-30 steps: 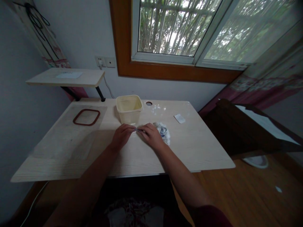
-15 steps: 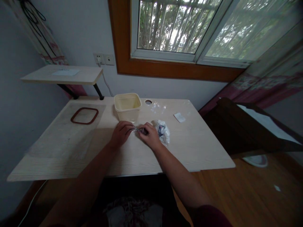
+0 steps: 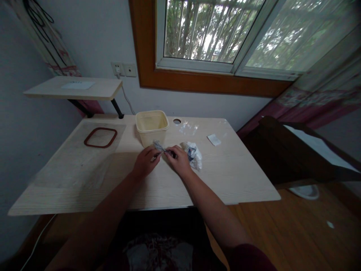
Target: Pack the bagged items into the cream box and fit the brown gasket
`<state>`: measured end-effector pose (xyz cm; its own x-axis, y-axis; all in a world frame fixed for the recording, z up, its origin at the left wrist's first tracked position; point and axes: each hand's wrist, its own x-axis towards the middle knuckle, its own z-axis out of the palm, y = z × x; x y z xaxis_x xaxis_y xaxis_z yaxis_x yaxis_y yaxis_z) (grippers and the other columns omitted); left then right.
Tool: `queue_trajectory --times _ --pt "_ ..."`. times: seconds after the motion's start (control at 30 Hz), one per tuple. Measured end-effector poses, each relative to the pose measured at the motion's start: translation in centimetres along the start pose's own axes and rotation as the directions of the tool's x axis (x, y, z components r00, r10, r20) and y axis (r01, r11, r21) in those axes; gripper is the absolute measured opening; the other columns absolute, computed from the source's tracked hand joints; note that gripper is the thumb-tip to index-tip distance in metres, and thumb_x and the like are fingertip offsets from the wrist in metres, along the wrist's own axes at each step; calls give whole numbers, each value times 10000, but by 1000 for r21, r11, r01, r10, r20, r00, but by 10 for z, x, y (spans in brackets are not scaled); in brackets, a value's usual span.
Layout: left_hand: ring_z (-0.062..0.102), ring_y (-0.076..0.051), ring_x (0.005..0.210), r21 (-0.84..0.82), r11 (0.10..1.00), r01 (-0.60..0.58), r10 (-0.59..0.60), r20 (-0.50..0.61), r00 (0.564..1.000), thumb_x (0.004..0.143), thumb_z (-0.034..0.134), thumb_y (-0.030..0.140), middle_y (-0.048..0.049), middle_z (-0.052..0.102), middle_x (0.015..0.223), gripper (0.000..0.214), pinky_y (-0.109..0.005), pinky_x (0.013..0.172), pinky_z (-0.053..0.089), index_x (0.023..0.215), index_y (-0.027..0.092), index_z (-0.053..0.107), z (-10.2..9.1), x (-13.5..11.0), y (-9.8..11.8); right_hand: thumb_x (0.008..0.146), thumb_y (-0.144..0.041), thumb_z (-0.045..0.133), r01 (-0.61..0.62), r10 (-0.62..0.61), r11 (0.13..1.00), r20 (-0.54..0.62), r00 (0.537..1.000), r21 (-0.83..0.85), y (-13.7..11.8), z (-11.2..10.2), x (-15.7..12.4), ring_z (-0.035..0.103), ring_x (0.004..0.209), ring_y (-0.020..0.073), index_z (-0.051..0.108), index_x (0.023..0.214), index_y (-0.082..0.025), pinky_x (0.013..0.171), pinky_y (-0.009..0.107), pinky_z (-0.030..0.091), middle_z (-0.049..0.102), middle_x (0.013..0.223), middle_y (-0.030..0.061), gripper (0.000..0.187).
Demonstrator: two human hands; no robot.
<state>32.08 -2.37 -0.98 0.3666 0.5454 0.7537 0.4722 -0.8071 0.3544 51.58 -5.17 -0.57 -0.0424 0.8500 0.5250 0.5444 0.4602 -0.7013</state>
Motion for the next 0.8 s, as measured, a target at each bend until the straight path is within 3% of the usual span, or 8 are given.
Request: queue_trajectory --times 0.3,0.57,0.8 --pt "718 -168 811 -96 940 326 -317 96 944 907 651 314 -45 719 936 153 -296 763 590 1008 202 677 16 0 -1 947 -294 606 -3 2 1000 94 996 10 4 4 -1 663 848 190 736 1029 -223 787 304 510 707 897 53 169" --pt "744 -203 818 -208 806 555 -537 139 832 837 717 358 -24 784 916 154 -336 811 594 930 246 767 15 3 0 929 -267 622 -18 16 1000 95 995 16 7 6 0 674 831 188 756 994 -225 790 311 518 731 890 51 155" --pt "760 -221 800 -400 582 708 -659 278 699 774 747 361 -36 789 851 202 -346 782 611 911 213 759 16 4 -2 906 -255 647 -33 32 999 92 995 8 8 6 -1 679 790 184 770 971 -221 758 305 510 741 859 49 143"
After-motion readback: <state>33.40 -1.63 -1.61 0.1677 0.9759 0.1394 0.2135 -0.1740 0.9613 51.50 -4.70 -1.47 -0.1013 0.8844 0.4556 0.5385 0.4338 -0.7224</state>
